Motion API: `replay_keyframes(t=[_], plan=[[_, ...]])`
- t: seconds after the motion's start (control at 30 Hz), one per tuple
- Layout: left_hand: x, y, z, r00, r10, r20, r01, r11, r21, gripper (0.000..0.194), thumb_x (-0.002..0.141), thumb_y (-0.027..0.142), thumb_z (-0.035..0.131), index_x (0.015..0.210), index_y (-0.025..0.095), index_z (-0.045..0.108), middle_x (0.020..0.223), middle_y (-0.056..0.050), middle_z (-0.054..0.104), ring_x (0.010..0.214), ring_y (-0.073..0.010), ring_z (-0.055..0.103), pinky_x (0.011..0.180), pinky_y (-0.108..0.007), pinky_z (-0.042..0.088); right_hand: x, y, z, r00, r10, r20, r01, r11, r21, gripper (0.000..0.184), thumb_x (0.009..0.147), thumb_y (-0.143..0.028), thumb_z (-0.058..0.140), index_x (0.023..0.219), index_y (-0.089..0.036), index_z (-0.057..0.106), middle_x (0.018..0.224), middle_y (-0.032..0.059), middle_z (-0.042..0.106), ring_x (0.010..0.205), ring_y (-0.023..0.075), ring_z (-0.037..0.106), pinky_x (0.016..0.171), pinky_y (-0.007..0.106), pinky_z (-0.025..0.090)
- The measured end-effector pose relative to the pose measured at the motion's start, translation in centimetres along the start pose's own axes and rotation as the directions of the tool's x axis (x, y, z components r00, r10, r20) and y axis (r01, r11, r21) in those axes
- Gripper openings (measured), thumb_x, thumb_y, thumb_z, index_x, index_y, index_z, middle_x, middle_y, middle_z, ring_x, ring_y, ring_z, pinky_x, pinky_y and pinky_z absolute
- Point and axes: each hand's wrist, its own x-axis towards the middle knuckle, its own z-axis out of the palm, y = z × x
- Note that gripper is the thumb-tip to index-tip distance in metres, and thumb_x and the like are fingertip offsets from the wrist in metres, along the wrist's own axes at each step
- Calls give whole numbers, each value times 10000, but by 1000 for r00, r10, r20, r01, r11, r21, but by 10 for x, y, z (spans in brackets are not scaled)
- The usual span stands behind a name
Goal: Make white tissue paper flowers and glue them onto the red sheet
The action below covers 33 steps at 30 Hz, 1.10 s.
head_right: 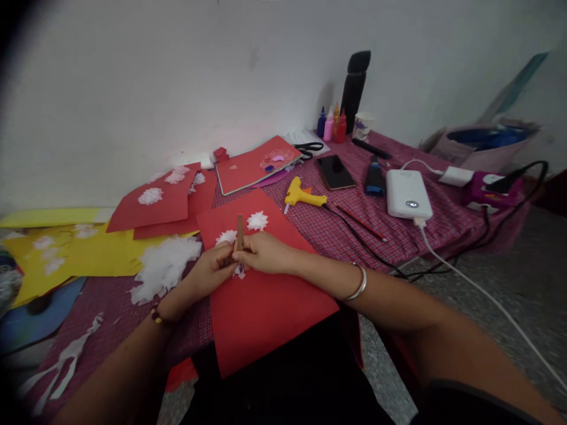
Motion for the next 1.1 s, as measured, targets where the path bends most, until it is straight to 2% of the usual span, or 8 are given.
replay_keyframes(t=[0.43, 0.6, 0.7, 0.83, 0.87, 0.93, 1.0, 1.1], plan=[[-1, -1, 1, 1000, 2, -16, -3, 996, -93, 86, 744, 141, 534, 665, 174, 538, 701, 5, 517, 669, -133, 482, 627, -250, 377, 0, -18, 11, 997, -30, 66, 52, 930, -363, 164, 850, -208, 487, 709, -165, 557, 652, 25, 571, 571, 119, 466, 575, 252, 328], [-2, 2, 4, 999, -9, -32, 6, 994, -106, 101, 741, 94, 489, 689, 168, 534, 722, 5, 521, 648, -119, 474, 595, -235, 368, 2, -1, 6, 990, 132, -38, -127, 984, 122, 217, 871, -315, 451, 737, -165, 532, 572, -18, 540, 492, 90, 481, 505, 216, 373], [-1, 6, 3, 998, -29, -49, 21, 990, -141, 119, 727, 91, 504, 633, 164, 502, 669, 27, 483, 597, -99, 435, 555, -216, 339, 7, 9, 2, 935, 308, -175, -199, 866, 458, 270, 839, -400, 490, 730, -157, 534, 524, -39, 515, 424, 70, 448, 431, 194, 358], [-7, 4, -29, 981, -146, -126, 91, 927, -363, 104, 785, 218, 537, 700, 164, 560, 626, 29, 516, 571, -94, 454, 545, -210, 360, 9, 10, 1, 902, 403, -154, -243, 770, 590, 278, 796, -412, 559, 723, -144, 572, 504, -35, 518, 399, 60, 434, 392, 181, 339], [-11, 1, -43, 952, -203, -229, 92, 904, -418, 119, 792, 251, 543, 714, 165, 567, 613, 30, 519, 559, -91, 456, 542, -209, 363, 8, 9, 1, 900, 411, -141, -254, 762, 596, 282, 798, -416, 558, 737, -142, 583, 504, -33, 519, 401, 60, 436, 390, 180, 339], [-23, -9, -72, 808, -316, -498, 29, 865, -501, 159, 802, 294, 541, 706, 168, 558, 595, 34, 511, 536, -83, 447, 529, -202, 361, 7, 9, 2, 903, 411, -121, -265, 757, 597, 280, 806, -419, 556, 771, -144, 599, 511, -33, 520, 406, 60, 436, 392, 180, 343], [-36, -22, -96, 673, -382, -633, 1, 857, -515, 175, 781, 310, 567, 682, 167, 545, 579, 34, 512, 512, -78, 434, 501, -197, 343, 6, 10, 3, 911, 400, -95, -272, 759, 592, 276, 807, -417, 560, 782, -146, 605, 517, -29, 523, 411, 60, 440, 392, 180, 344], [-48, -38, -110, 647, -420, -636, 172, 894, -415, 193, 737, 320, 611, 652, 159, 545, 547, 38, 497, 499, -82, 427, 492, -198, 332, 7, 13, 3, 912, 404, -67, -292, 756, 586, 281, 801, -418, 567, 776, -142, 608, 511, -25, 523, 417, 64, 451, 396, 181, 358]])
